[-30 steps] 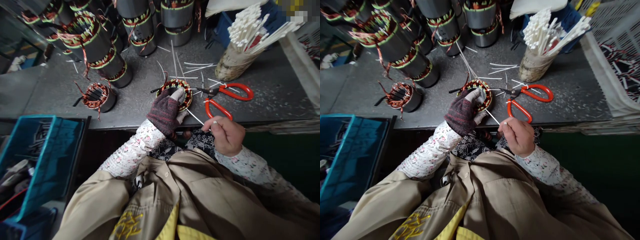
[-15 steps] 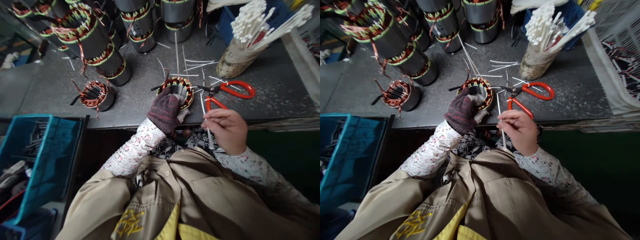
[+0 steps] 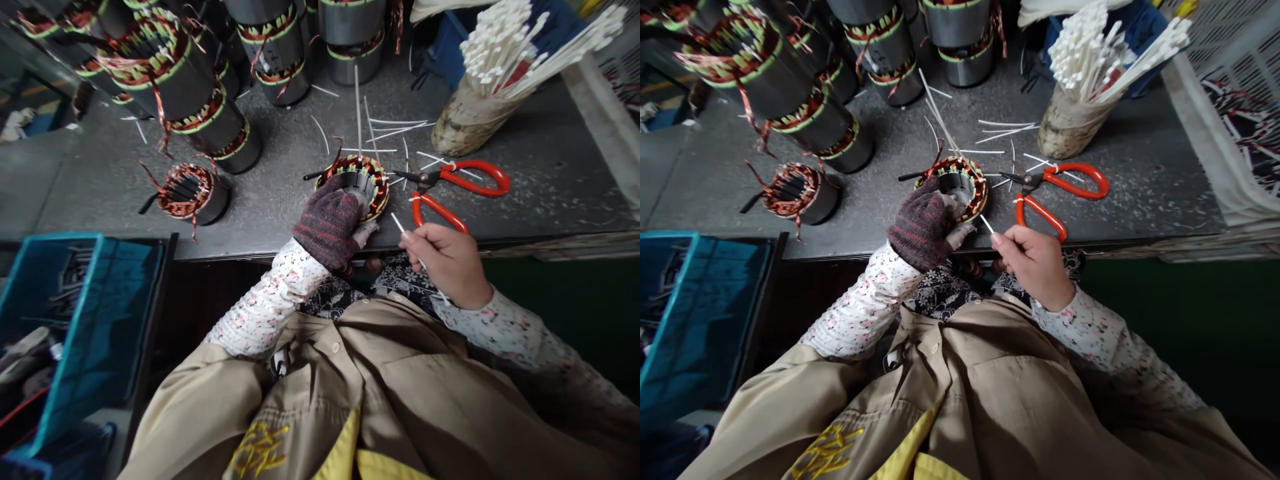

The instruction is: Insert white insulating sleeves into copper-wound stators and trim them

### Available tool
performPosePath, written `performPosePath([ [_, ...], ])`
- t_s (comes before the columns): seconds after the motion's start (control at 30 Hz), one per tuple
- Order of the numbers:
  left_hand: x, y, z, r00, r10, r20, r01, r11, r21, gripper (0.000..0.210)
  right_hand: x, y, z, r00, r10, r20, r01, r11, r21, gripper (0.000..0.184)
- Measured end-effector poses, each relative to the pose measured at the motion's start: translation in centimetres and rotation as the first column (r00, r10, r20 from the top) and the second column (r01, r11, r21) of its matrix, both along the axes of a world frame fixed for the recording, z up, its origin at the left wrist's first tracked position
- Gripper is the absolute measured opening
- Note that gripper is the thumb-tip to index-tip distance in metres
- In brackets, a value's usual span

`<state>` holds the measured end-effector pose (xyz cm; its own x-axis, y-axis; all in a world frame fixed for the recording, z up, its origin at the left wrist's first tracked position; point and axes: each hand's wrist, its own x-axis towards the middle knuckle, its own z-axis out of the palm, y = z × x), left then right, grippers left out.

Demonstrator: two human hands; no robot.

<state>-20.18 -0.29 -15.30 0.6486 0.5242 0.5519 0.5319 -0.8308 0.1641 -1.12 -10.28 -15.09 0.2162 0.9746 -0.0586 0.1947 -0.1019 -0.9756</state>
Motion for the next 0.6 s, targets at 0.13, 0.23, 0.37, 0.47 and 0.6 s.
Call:
performPosePath([
  [0.13, 0.0, 0.0, 0.1, 1.000, -0.015, -0.003, 0.015, 1.000, 0.011, 0.022, -0.7, 0.9, 0.3, 0.982, 0.056, -0.180, -0.067, 0.996, -0.056, 0.036],
  [0.23, 0.0, 0.1, -0.2, 1.000, -0.011, -0.001, 0.011, 1.000, -0.007, 0.025, -1.2, 1.6, 0.5, 0.956, 0.070, -0.284, -0.105, 0.988, -0.111, 0.030],
  [0.37, -0.1, 0.3, -0.5, 1.000, -0.015, -0.010, 0.015, 1.000, -0.016, 0.024, -2.0, 2.6, 0.4, 0.941, 0.010, -0.338, -0.078, 0.979, -0.188, 0.026],
  [0.47, -0.1, 0.3, -0.6, 1.000, -0.010, -0.027, 0.010, 1.000, 0.007, 0.022, -2.7, 3.7, 0.0, 0.940, -0.046, -0.337, -0.040, 0.969, -0.244, 0.029],
  [0.6, -0.1, 0.2, -0.4, 0.999, -0.047, 0.024, 0.046, 0.999, 0.026, 0.016, -2.5, 4.2, -0.2, 0.947, 0.044, -0.319, -0.112, 0.974, -0.199, 0.035],
])
